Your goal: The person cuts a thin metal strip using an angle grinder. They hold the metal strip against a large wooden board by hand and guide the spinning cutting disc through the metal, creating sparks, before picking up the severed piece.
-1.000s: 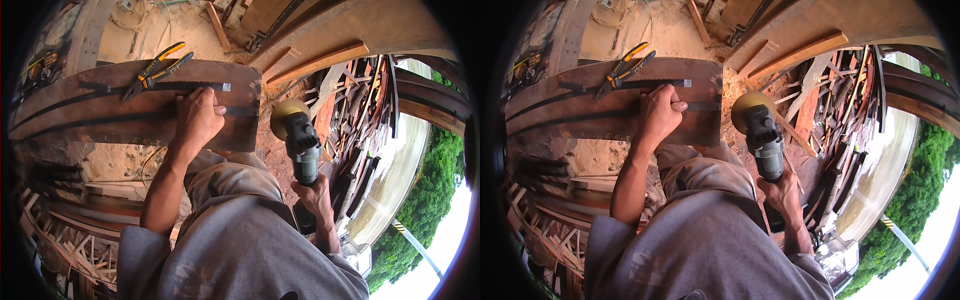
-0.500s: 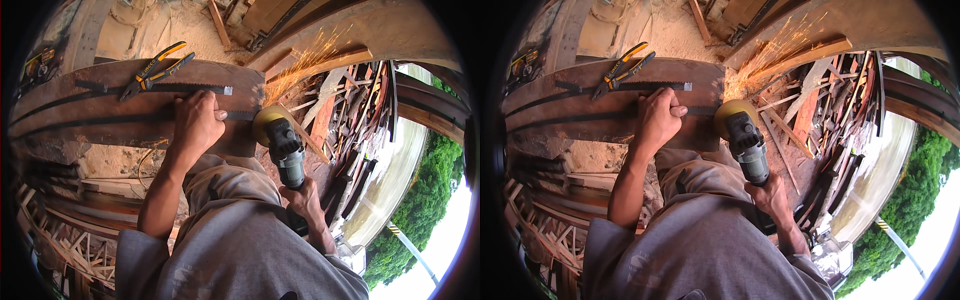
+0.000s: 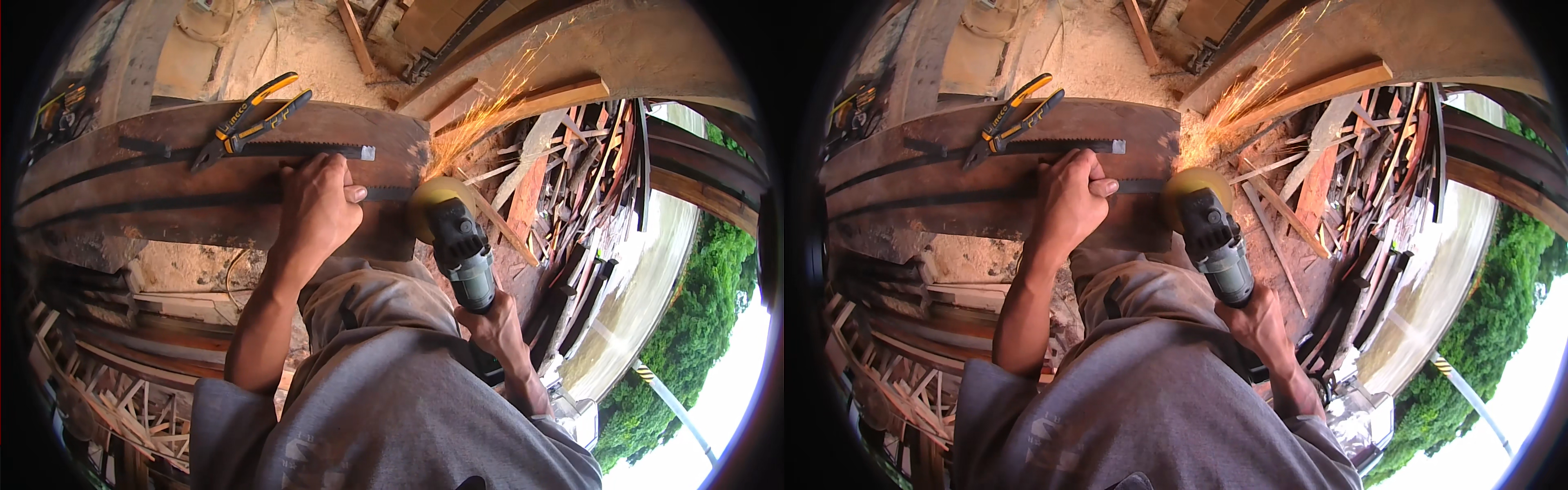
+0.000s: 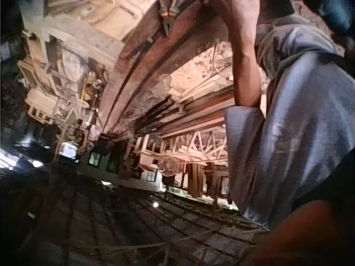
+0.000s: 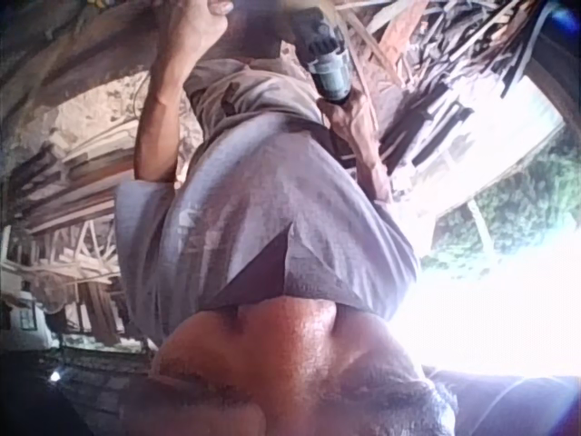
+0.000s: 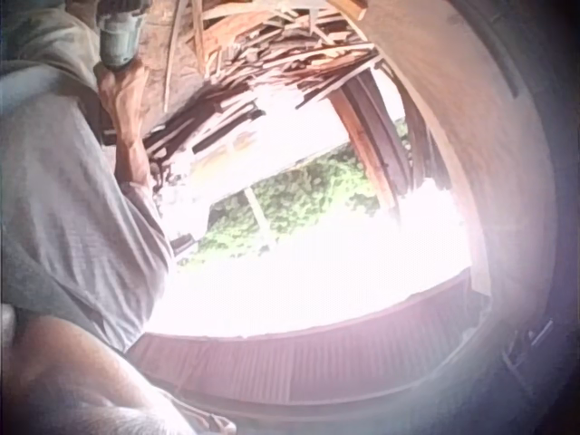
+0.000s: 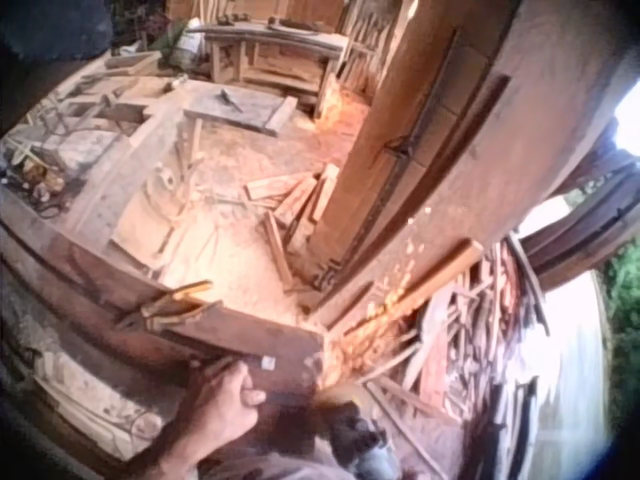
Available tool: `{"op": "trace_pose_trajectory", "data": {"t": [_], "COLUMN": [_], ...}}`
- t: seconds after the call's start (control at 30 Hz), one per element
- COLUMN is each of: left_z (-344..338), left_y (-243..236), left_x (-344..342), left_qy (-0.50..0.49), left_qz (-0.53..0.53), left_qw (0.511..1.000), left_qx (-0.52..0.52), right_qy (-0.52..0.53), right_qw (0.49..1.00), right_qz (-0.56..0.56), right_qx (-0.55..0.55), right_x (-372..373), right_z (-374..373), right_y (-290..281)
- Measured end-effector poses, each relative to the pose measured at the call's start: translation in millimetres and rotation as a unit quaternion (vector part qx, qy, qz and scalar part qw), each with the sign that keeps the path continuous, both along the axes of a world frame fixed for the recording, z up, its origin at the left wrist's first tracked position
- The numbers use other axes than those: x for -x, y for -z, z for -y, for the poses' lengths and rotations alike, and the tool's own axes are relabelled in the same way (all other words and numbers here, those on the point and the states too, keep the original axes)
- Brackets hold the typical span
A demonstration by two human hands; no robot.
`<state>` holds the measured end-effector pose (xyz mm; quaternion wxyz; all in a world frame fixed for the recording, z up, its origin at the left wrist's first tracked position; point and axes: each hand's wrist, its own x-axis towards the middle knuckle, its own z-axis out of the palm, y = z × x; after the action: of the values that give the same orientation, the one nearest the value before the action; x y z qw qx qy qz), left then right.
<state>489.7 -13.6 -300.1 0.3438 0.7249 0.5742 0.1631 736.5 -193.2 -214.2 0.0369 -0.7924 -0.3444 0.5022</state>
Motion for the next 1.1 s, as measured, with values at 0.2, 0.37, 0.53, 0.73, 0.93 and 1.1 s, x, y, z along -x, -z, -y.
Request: {"op": "trace_pose_trajectory", "data": {"t": [0.2,0.37,0.53,0.73,0.93,1.1], "left_z": [-1,3,-3,0,-3,1], "left_y": [0,2,1,3,3,5], "left_x": [-1,1,-2,3,-3,1], "left_qy": [0.002,0.002,0.011,0.001,0.02,0.003], "left_qz": [0.007,-0.016,-0.003,-0.004,0.007,-0.007], "left_qw": [1.0,1.0,1.0,1.0,1.0,1.0], "left_qx": [-0.008,-0.003,-0.007,-0.009,0.001,-0.015], "right_qy": [0.0,-0.009,-0.006,-0.013,-0.009,-0.007], "right_qw": [1.0,1.0,1.0,1.0,1.0,1.0], "right_qz": [0.001,-0.005,0.003,-0.005,0.016,0.005], "right_qx": [-0.029,-0.024,0.0,-0.022,-0.002,-0.025], "right_x": [0,-2,-2,0,2,4], "right_z": [-1,11,6,6,1,3], "right_y": [-7,2,-5,-2,-15,-8]}}
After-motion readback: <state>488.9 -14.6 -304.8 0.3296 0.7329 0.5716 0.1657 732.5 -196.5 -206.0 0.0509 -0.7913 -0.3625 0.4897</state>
